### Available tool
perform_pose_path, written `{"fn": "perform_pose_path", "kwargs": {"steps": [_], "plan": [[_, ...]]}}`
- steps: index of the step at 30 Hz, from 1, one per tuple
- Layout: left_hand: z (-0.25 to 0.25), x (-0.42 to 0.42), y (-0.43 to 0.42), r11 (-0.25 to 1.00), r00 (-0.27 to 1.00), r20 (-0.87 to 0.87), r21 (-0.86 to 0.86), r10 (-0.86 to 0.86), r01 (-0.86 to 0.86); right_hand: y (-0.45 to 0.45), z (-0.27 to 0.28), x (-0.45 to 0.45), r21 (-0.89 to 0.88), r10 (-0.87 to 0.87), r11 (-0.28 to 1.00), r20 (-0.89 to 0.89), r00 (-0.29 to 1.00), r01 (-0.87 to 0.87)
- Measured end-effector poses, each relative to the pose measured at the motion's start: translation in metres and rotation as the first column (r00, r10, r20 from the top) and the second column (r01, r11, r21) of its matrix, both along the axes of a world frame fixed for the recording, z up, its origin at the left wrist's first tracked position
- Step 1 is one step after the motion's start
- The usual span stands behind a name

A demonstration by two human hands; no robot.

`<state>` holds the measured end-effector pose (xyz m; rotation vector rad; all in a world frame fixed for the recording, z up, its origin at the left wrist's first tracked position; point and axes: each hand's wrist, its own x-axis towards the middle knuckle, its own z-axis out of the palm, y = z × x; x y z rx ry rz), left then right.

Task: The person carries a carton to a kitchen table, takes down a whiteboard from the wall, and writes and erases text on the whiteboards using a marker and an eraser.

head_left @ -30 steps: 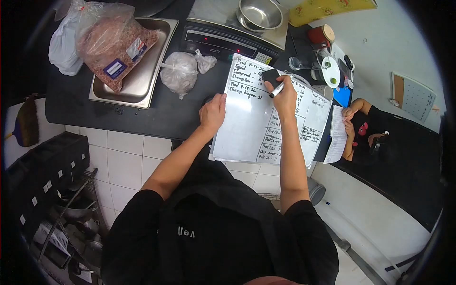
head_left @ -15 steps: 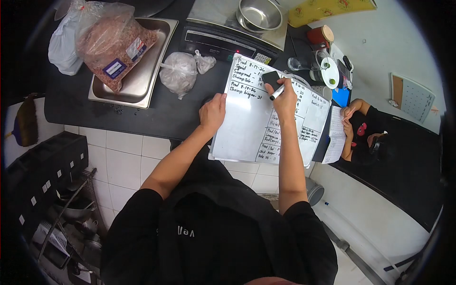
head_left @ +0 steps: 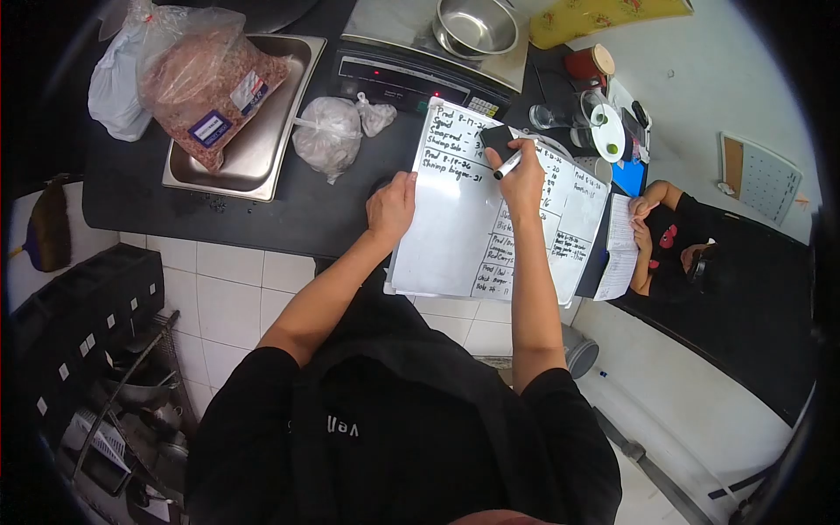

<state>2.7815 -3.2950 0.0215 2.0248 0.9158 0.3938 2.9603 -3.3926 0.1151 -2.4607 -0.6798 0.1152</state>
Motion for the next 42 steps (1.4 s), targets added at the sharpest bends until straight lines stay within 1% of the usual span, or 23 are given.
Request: {"fn": "perform_pose_path", "kwargs": {"steps": [1,3,6,9,12,15,19,21,25,27,31,33,34,36,37,38,39,40,42], "plan": [[-0.001,0.0,0.0,1.0,1.0,0.0,0.001,0.001,-0.001,0.0,0.0,-0.001,0.001,0.001,1.0,0.0,1.0,-0.001],[-0.002,0.0,-0.001,1.0,0.997,0.072,-0.014,0.016,-0.015,-0.002,0.0,-0.003,0.013,0.018,1.0,-0.023,1.0,-0.018],[-0.003,0.001,-0.001,1.0,0.998,0.067,-0.014,0.019,-0.019,0.0,-0.002,0.002,0.013,0.01,1.0,0.026,1.0,-0.01],[-0.003,0.001,-0.001,1.0,0.998,0.055,-0.002,0.021,-0.021,0.002,0.001,0.001,0.023,-0.02,1.0,-0.021,1.0,0.02],[-0.002,0.001,-0.002,1.0,0.999,0.044,-0.001,0.026,-0.026,-0.002,-0.003,-0.001,0.023,0.026,0.999,0.027,0.999,-0.027],[-0.003,0.001,-0.002,1.0,0.998,0.063,0.003,0.028,-0.028,0.0,-0.002,0.001,-0.001,-0.008,1.0,-0.006,1.0,0.008],[0.001,0.001,-0.002,1.0,0.997,0.076,-0.01,0.031,-0.03,0.001,-0.002,0.001,0.021,-0.013,1.0,-0.003,1.0,0.013],[0.0,0.001,-0.003,1.0,0.999,0.047,-0.01,0.026,-0.026,-0.004,-0.007,0.0,0.001,0.02,1.0,0.006,1.0,-0.02],[-0.003,0.001,-0.004,0.999,0.999,0.022,-0.032,0.026,-0.026,-0.002,-0.006,0.001,0.001,0.007,1.0,0.021,1.0,-0.007],[-0.002,0.001,-0.002,0.999,1.0,0.019,-0.035,0.021,-0.02,0.001,-0.002,0.002,-0.001,-0.025,1.0,-0.009,1.0,0.025],[-0.002,0.004,-0.002,0.997,0.999,-0.007,-0.065,0.034,-0.034,-0.011,-0.005,0.001,0.009,-0.011,1.0,-0.003,1.0,0.011],[0.0,0.004,0.0,0.995,0.999,-0.013,-0.091,0.036,-0.037,-0.016,-0.003,0.003,0.023,-0.063,0.998,0.064,0.996,0.062],[0.0,0.004,0.001,0.995,0.999,-0.012,-0.088,0.035,-0.036,-0.017,-0.001,0.003,0.025,-0.064,0.998,0.065,0.996,0.062],[-0.003,0.005,0.006,0.991,1.0,0.0,-0.136,0.022,-0.021,-0.016,0.014,-0.002,0.164,-0.104,0.982,0.088,0.991,0.088],[-0.005,0.004,0.01,0.991,1.0,0.003,-0.131,0.015,-0.014,-0.015,0.021,-0.008,0.195,-0.099,0.978,0.121,0.988,0.075],[-0.008,0.003,0.015,0.984,1.0,-0.007,-0.176,-0.016,0.015,-0.014,0.03,-0.017,0.201,-0.109,0.976,0.124,0.986,0.082],[-0.012,0.002,0.02,0.975,0.999,-0.015,-0.219,-0.05,0.045,-0.014,0.04,-0.029,0.193,-0.054,0.98,0.04,0.998,0.045],[-0.016,0.0,0.025,0.976,0.998,-0.012,-0.212,-0.06,0.056,-0.015,0.045,-0.043,0.189,0.002,0.982,-0.045,0.999,0.007],[-0.019,-0.005,0.037,0.953,0.992,0.03,-0.276,-0.121,0.124,-0.019,0.041,-0.074,0.183,0.236,0.961,-0.152,0.96,-0.207]]}}
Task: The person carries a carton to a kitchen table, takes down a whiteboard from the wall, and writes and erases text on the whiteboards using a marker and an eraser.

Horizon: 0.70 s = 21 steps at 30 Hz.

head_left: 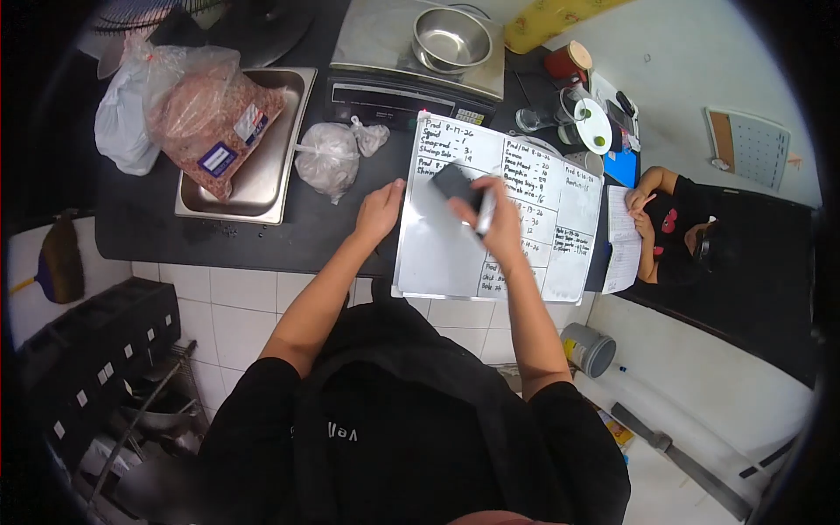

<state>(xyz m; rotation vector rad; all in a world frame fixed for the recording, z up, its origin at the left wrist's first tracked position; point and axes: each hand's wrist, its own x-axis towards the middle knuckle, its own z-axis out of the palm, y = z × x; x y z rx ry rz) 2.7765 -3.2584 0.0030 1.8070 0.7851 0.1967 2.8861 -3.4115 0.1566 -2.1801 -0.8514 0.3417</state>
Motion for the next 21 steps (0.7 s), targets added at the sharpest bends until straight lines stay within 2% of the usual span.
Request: {"fn": "perform_pose_path", "kwargs": {"steps": [1,4,7,8,9,10,11,12,15,17,18,19,20,21], "plan": [[0.001,-0.005,0.008,0.988,0.996,0.089,-0.156,-0.002,0.016,0.002,-0.004,-0.019,-0.024,0.119,0.992,-0.067,0.991,-0.121],[-0.001,-0.034,0.042,0.996,0.987,0.158,-0.091,0.027,-0.012,0.017,-0.028,-0.069,-0.064,0.452,0.891,0.198,0.87,-0.449],[0.014,-0.082,0.077,0.988,0.99,-0.014,-0.064,0.141,-0.142,0.037,-0.051,-0.095,-0.224,0.566,0.819,0.168,0.807,-0.528],[0.029,-0.095,0.083,0.98,0.978,-0.063,-0.028,0.197,-0.199,0.045,-0.062,-0.1,-0.21,0.549,0.832,0.171,0.818,-0.514],[0.042,-0.102,0.086,0.983,0.981,-0.067,-0.014,0.18,-0.182,0.053,-0.074,-0.105,-0.254,0.573,0.815,0.212,0.792,-0.521],[0.055,-0.107,0.087,0.969,0.97,0.024,0.032,0.244,-0.244,0.06,-0.086,-0.108,-0.3,0.598,0.796,0.251,0.761,-0.526],[0.062,-0.11,0.088,0.949,0.946,0.12,0.068,0.3,-0.309,0.065,-0.097,-0.111,-0.283,0.582,0.81,0.287,0.761,-0.513],[0.065,-0.109,0.085,0.951,0.95,0.12,0.08,0.287,-0.297,0.069,-0.107,-0.112,-0.272,0.569,0.82,0.291,0.769,-0.504],[0.064,-0.094,0.07,0.947,0.903,0.296,-0.025,0.312,-0.32,0.076,-0.118,-0.106,-0.278,0.535,0.842,0.326,0.779,-0.462],[0.056,-0.077,0.058,0.949,0.893,0.334,-0.014,0.3,-0.314,0.069,-0.105,-0.093,0.032,0.379,0.904,0.398,0.835,-0.426],[0.052,-0.069,0.053,0.948,0.881,0.367,-0.013,0.3,-0.317,0.063,-0.073,-0.083,-0.04,0.312,0.95,0.195,0.93,-0.31],[0.047,-0.062,0.05,0.964,0.918,0.324,0.054,0.229,-0.259,0.054,-0.046,-0.072,-0.138,0.209,0.968,-0.01,0.978,-0.208],[0.044,-0.05,0.045,0.964,0.916,0.326,0.048,0.233,-0.263,0.042,-0.066,-0.053,0.161,0.129,0.975,0.166,0.978,-0.156],[0.04,-0.035,0.037,0.968,0.935,0.293,0.092,0.199,-0.235,0.032,-0.065,-0.031,0.202,0.029,0.979,-0.034,0.999,-0.022]]}}
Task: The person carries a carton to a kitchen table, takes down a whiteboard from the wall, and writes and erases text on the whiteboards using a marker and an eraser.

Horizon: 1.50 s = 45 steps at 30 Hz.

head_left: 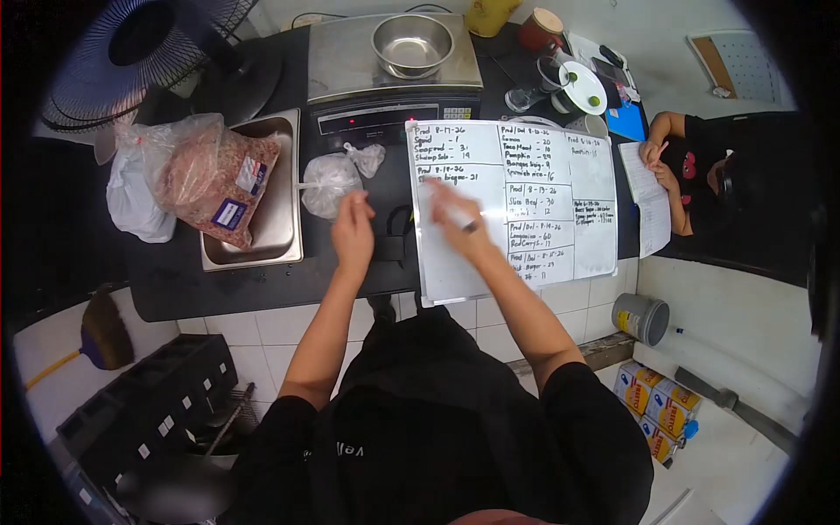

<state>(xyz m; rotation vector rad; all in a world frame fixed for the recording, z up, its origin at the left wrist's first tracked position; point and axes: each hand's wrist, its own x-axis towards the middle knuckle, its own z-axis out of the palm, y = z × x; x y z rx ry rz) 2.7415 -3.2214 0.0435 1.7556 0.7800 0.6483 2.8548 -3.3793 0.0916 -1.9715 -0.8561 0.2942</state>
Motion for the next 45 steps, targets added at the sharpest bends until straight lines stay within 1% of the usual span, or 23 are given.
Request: {"fn": "perform_pose_path", "kwargs": {"steps": [1,2,3,5,7,8,9,11,13,15,17,19,21,23,25,27,28,30,34,37,39,43,45], "plan": [[-0.004,0.014,-0.008,0.999,0.999,-0.046,0.032,-0.024,0.025,-0.009,0.001,0.022,0.038,-0.113,0.992,-0.209,0.971,0.123],[-0.01,0.026,-0.016,1.0,0.999,-0.046,0.022,-0.016,0.017,-0.019,0.001,0.044,0.063,-0.22,0.962,-0.395,0.892,0.266],[-0.017,0.038,-0.022,0.998,0.994,-0.099,-0.05,-0.039,0.034,-0.019,0.01,0.064,0.048,-0.347,0.907,-0.474,0.809,0.418],[-0.034,0.057,-0.027,0.991,0.987,-0.148,-0.126,-0.062,0.044,-0.019,0.004,0.094,0.307,-0.33,0.803,-0.483,0.811,0.51],[-0.051,0.066,-0.031,0.967,0.964,-0.233,-0.246,-0.126,0.067,-0.008,0.001,0.11,0.395,-0.332,0.746,-0.477,0.814,0.536],[-0.047,0.067,-0.035,0.943,0.96,-0.245,-0.328,-0.136,0.05,-0.005,-0.001,0.114,0.391,-0.33,0.749,-0.479,0.813,0.534],[-0.05,0.068,-0.039,0.943,0.959,-0.249,-0.329,-0.134,0.046,-0.002,-0.002,0.116,0.368,-0.317,0.777,-0.471,0.823,0.511],[-0.053,0.068,-0.046,0.931,0.993,-0.035,-0.355,-0.109,0.09,0.0,-0.01,0.119,0.343,-0.304,0.803,-0.468,0.83,0.487],[-0.051,0.067,-0.048,0.927,0.99,-0.037,-0.358,-0.133,0.111,-0.007,-0.025,0.119,0.209,-0.449,0.822,-0.336,0.828,0.53],[-0.052,0.066,-0.052,0.922,0.987,-0.037,-0.364,-0.155,0.131,-0.008,-0.037,0.118,0.224,-0.485,0.788,-0.348,0.802,0.574],[-0.053,0.068,-0.054,0.964,0.994,-0.053,-0.253,-0.095,0.078,-0.009,-0.044,0.119,0.274,-0.567,0.766,-0.138,0.812,0.581],[-0.05,0.067,-0.053,0.962,0.991,-0.06,-0.255,-0.118,0.1,-0.006,-0.05,0.117,0.288,-0.575,0.75,-0.16,0.802,0.596],[-0.05,0.066,-0.052,0.959,0.987,-0.07,-0.257,-0.145,0.123,-0.004,-0.049,0.115,0.331,-0.559,0.762,-0.097,0.823,0.557],[-0.053,0.065,-0.053,0.955,0.985,-0.061,-0.262,-0.163,0.142,-0.006,-0.053,0.116,0.34,-0.558,0.759,-0.102,0.824,0.556],[-0.053,0.065,-0.056,0.963,0.986,-0.074,-0.238,-0.147,0.125,-0.011,-0.058,0.114,0.347,-0.555,0.757,-0.106,0.825,0.553],[-0.048,0.066,-0.056,0.971,0.988,-0.083,-0.212,-0.128,0.108,-0.015,-0.059,0.111,0.361,-0.577,0.753,-0.039,0.816,0.55],[-0.046,0.066,-0.056,0.976,0.989,-0.087,-0.189,-0.124,0.106,-0.016,-0.06,0.109,0.361,-0.578,0.752,-0.038,0.815,0.551],[-0.044,0.066,-0.056,0.981,0.989,-0.092,-0.164,-0.118,0.102,-0.018,-0.063,0.107,0.36,-0.569,0.718,-0.191,0.8,0.596],[-0.046,0.067,-0.057,0.986,0.993,-0.076,-0.149,-0.091,0.079,-0.023,-0.065,0.11,0.367,-0.58,0.705,-0.195,0.791,0.608],[-0.046,0.067,-0.056,0.985,0.992,-0.083,-0.151,-0.093,0.08,-0.023,-0.068,0.115,0.431,-0.567,0.687,-0.186,0.803,0.585],[-0.046,0.068,-0.057,0.985,0.992,-0.081,-0.149,-0.096,0.083,-0.024,-0.072,0.117,0.444,-0.58,0.7,-0.101,0.808,0.559],[-0.049,0.068,-0.057,0.986,0.995,-0.067,-0.151,-0.078,0.067,-0.022,-0.073,0.117,0.43,-0.584,0.694,-0.134,0.801,0.578],[-0.046,0.069,-0.057,0.988,0.994,-0.073,-0.142,-0.077,0.066,-0.021,-0.074,0.12,0.423,-0.58,0.712,-0.097,0.809,0.561]]}}
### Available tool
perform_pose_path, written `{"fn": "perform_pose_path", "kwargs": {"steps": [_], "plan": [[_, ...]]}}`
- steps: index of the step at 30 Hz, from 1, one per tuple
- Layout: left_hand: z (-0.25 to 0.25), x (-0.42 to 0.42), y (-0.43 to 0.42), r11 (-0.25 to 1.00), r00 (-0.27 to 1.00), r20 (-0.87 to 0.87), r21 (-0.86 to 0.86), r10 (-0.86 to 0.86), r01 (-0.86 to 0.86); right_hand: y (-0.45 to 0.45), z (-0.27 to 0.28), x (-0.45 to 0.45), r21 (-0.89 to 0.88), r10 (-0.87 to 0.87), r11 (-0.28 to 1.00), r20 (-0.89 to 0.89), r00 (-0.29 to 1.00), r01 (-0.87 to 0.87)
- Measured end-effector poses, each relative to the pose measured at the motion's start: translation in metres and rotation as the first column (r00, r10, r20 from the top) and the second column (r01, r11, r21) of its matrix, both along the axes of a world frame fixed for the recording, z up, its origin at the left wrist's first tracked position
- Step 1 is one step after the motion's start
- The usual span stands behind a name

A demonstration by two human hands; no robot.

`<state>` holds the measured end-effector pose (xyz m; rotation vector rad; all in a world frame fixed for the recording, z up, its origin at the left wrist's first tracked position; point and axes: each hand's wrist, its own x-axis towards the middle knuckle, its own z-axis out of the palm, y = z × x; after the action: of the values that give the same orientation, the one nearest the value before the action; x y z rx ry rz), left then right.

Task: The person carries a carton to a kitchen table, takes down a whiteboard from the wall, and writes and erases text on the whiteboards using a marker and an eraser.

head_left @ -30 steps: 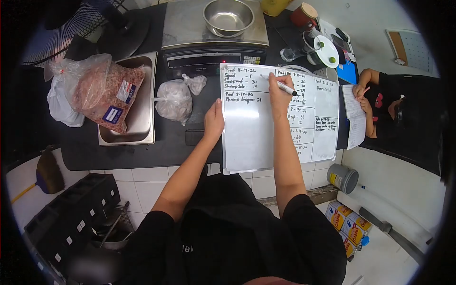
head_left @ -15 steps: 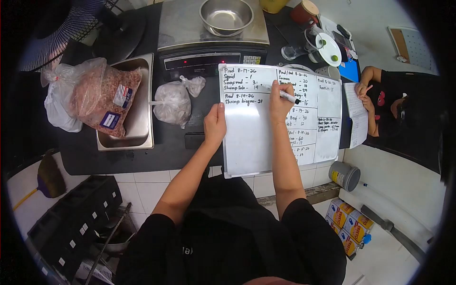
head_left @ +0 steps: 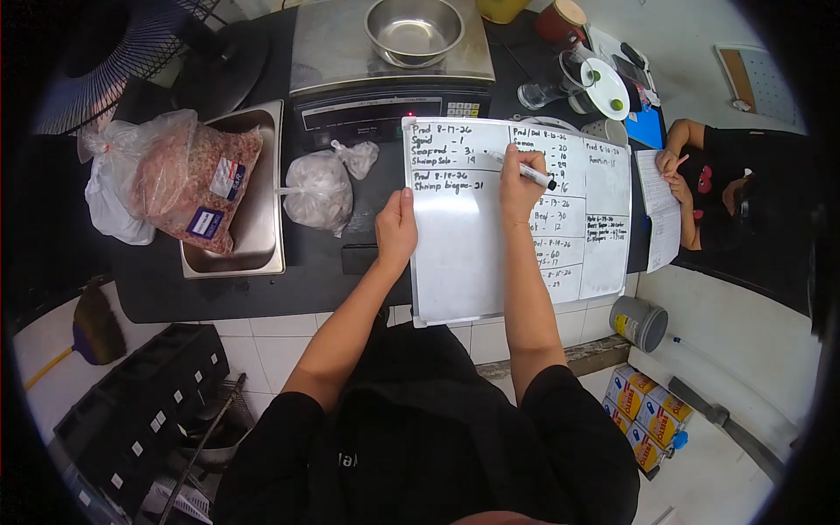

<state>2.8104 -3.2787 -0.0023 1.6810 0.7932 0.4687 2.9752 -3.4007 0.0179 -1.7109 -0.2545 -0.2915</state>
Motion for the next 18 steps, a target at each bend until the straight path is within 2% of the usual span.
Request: {"fn": "perform_pose_path", "kwargs": {"steps": [4,7,9,15,16,18], "plan": [[0.0,-0.002,0.001,1.0,1.0,0.0,0.002,-0.012,0.012,0.001,0.004,0.0,-0.005,0.018,1.0,-0.025,1.0,-0.019],[0.001,-0.002,0.001,0.999,0.999,-0.012,-0.028,-0.03,0.029,0.0,0.005,-0.002,-0.034,0.022,0.999,0.036,0.999,-0.021],[0.005,-0.003,0.001,0.998,0.999,-0.026,-0.058,-0.041,0.039,-0.002,0.01,-0.005,-0.03,0.026,0.999,-0.083,0.996,-0.029],[0.002,-0.001,-0.001,0.998,1.0,0.0,-0.063,-0.014,0.014,0.006,0.02,-0.005,-0.025,0.044,0.999,-0.117,0.992,-0.047],[0.002,-0.001,-0.001,1.0,1.0,0.002,-0.018,-0.01,0.01,0.007,0.019,-0.004,-0.024,0.042,0.999,-0.116,0.992,-0.045],[0.002,-0.002,0.0,1.0,1.0,0.005,0.028,-0.01,0.01,0.006,0.015,-0.003,-0.066,0.043,0.997,0.029,0.999,-0.041]]}}
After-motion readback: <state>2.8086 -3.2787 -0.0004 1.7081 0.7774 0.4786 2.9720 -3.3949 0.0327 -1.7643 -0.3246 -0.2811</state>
